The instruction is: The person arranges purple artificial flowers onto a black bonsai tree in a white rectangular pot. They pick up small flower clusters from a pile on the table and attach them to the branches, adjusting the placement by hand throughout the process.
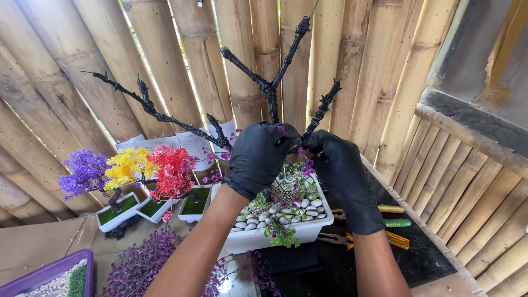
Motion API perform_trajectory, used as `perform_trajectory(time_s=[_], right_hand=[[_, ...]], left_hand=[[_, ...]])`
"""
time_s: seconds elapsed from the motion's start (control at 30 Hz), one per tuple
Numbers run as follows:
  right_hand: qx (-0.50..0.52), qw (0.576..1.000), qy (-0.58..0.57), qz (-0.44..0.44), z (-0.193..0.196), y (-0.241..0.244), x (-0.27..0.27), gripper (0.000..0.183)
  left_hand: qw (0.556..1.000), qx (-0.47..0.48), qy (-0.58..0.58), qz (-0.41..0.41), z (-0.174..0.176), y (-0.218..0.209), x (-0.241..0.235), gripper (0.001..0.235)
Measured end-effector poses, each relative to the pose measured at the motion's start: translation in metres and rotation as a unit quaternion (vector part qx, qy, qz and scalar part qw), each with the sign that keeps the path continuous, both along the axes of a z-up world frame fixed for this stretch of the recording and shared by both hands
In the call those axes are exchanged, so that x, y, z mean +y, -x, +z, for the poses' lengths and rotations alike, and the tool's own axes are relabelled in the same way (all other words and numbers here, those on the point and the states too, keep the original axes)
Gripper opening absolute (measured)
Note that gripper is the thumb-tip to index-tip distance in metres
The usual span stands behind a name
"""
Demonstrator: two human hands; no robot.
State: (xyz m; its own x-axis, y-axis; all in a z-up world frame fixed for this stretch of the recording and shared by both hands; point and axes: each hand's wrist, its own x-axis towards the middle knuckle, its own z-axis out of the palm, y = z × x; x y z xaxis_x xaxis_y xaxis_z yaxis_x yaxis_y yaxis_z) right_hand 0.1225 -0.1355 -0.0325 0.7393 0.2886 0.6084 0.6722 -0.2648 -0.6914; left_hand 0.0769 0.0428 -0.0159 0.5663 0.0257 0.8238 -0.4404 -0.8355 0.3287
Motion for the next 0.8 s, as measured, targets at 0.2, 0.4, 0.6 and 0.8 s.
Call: perform_trajectory(time_s=[0.2,0.4,0.6,0.8], right_hand=[[-0.002,1.0,-0.004,0.009,0.004,0.004,0.0,0.014],[0.016,1.0,-0.01,0.001,0.0,0.002,-0.003,0.012],[-0.015,1.0,-0.009,0.002,-0.008,-0.007,-0.001,0.015],[-0.015,1.0,-0.004,0.013,-0.009,-0.01,-0.004,0.013]], left_hand=[[0.999,0.001,0.002,0.037,-0.012,-0.01,0.0,0.014],[0.998,0.014,0.012,0.055,-0.017,-0.016,0.002,0.018],[0.998,-0.002,0.023,0.06,-0.017,-0.018,-0.001,0.02],[0.998,-0.001,0.027,0.056,-0.015,-0.016,-0.004,0.021]])
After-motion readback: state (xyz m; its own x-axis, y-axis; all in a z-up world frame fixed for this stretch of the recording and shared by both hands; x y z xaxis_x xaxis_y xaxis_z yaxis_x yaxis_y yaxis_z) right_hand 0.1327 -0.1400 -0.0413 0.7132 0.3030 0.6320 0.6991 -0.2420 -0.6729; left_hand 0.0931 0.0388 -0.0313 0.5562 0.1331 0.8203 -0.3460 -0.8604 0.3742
